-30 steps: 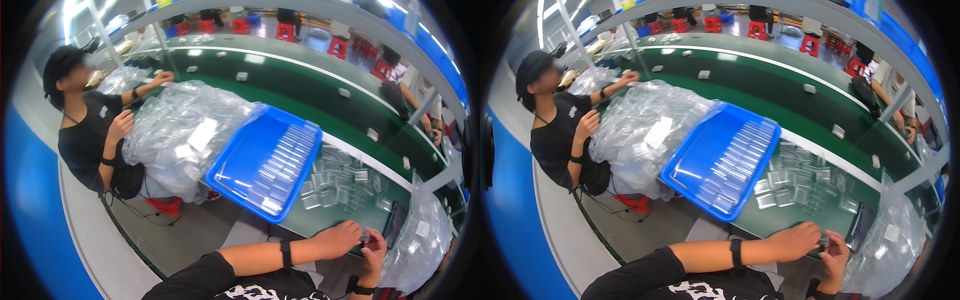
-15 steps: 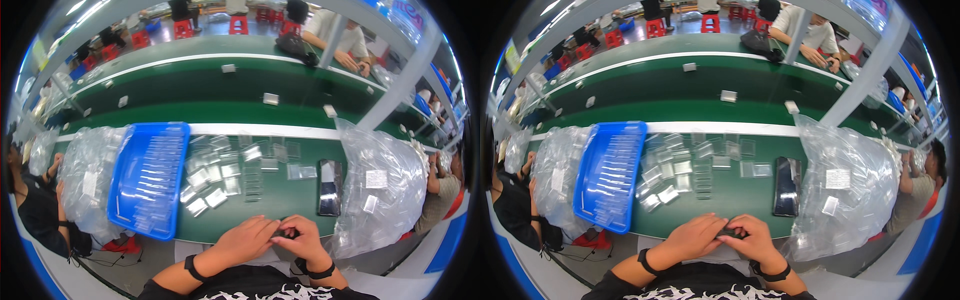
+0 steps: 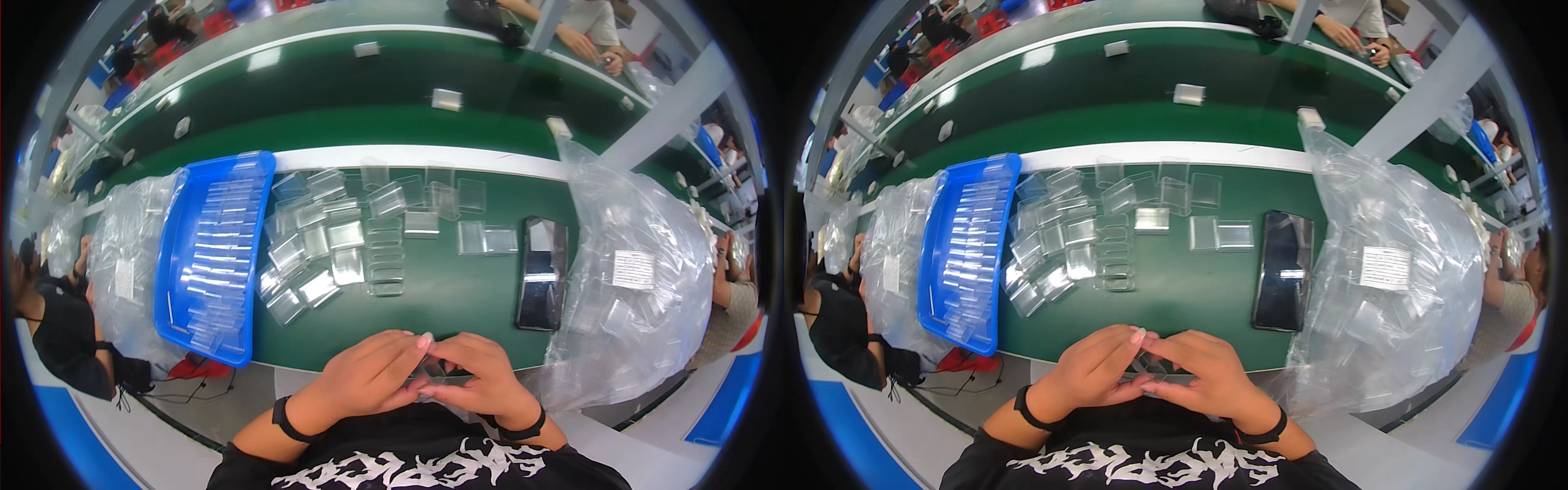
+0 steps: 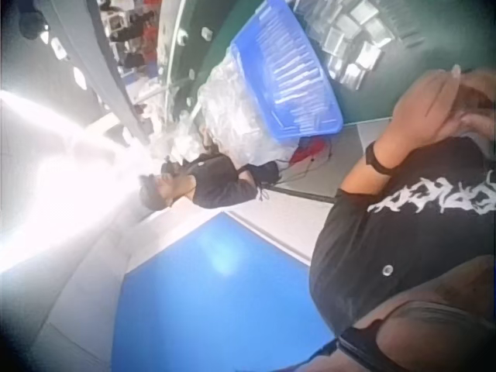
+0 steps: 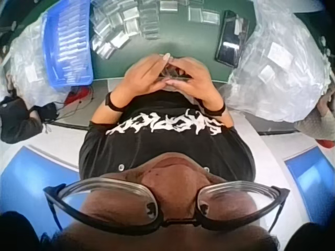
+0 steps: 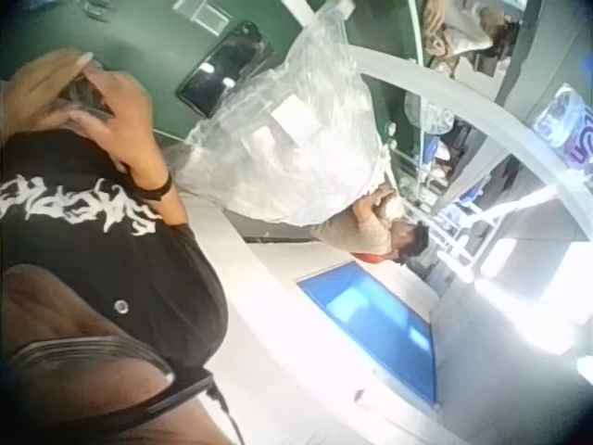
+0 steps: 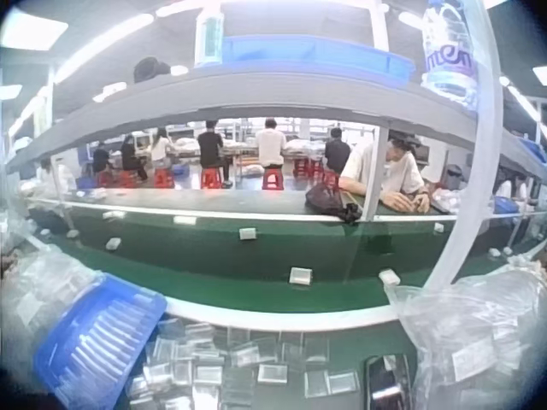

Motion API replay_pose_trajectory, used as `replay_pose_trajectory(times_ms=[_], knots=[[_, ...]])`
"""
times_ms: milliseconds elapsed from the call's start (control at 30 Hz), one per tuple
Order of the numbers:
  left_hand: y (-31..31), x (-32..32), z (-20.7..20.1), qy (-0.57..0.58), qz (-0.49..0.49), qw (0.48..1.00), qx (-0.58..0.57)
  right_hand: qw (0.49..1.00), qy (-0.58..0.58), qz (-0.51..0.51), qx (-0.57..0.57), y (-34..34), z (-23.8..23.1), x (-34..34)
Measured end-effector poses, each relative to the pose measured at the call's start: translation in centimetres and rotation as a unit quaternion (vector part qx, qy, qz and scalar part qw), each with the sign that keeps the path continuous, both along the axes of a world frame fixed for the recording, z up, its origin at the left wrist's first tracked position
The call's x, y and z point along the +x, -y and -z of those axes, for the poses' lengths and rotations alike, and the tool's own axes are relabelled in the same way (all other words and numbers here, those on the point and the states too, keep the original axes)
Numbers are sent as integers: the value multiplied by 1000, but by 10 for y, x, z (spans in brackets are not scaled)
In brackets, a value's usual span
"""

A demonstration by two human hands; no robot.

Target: Assembling small plastic components on a production line.

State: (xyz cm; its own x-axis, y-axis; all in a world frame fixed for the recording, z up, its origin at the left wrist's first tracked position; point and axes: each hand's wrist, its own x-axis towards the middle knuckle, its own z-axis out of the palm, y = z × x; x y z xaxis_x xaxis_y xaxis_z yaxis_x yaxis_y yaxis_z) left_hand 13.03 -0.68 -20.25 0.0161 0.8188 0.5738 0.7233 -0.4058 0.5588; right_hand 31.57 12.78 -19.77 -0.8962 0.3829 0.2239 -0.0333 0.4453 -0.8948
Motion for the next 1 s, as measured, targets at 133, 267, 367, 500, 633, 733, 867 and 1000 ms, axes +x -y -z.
replay_pose_trajectory(times_ms=[133, 267, 367, 500, 633, 733, 867, 1000], knots=[[-1, 0, 0, -6, 24, 1000, -18, 1000, -4, 13, -1, 0, 2, 0], [-3, 3, -2, -14, -5, 1000, -7, 999, -3, 39, -28, 5, 11, 3], [-1, 2, -2, -11, -4, 1000, -13, 997, -20, 57, -54, 7, 14, 4], [1, 3, 1, -13, -10, 1000, -5, 996, -33, 66, -59, 10, 20, 4], [4, 5, 5, -20, -3, 1000, -11, 994, -12, 73, -85, 15, 19, 6], [6, 4, 5, -14, -1, 999, -37, 978, -48, 103, -175, 16, 18, 3], [6, -1, -2, -18, 8, 994, -106, 991, 17, 73, -109, 10, 13, 4], [-2, -1, 1, 11, 14, 994, -109, 990, -8, 117, -83, 14, 15, -3]])
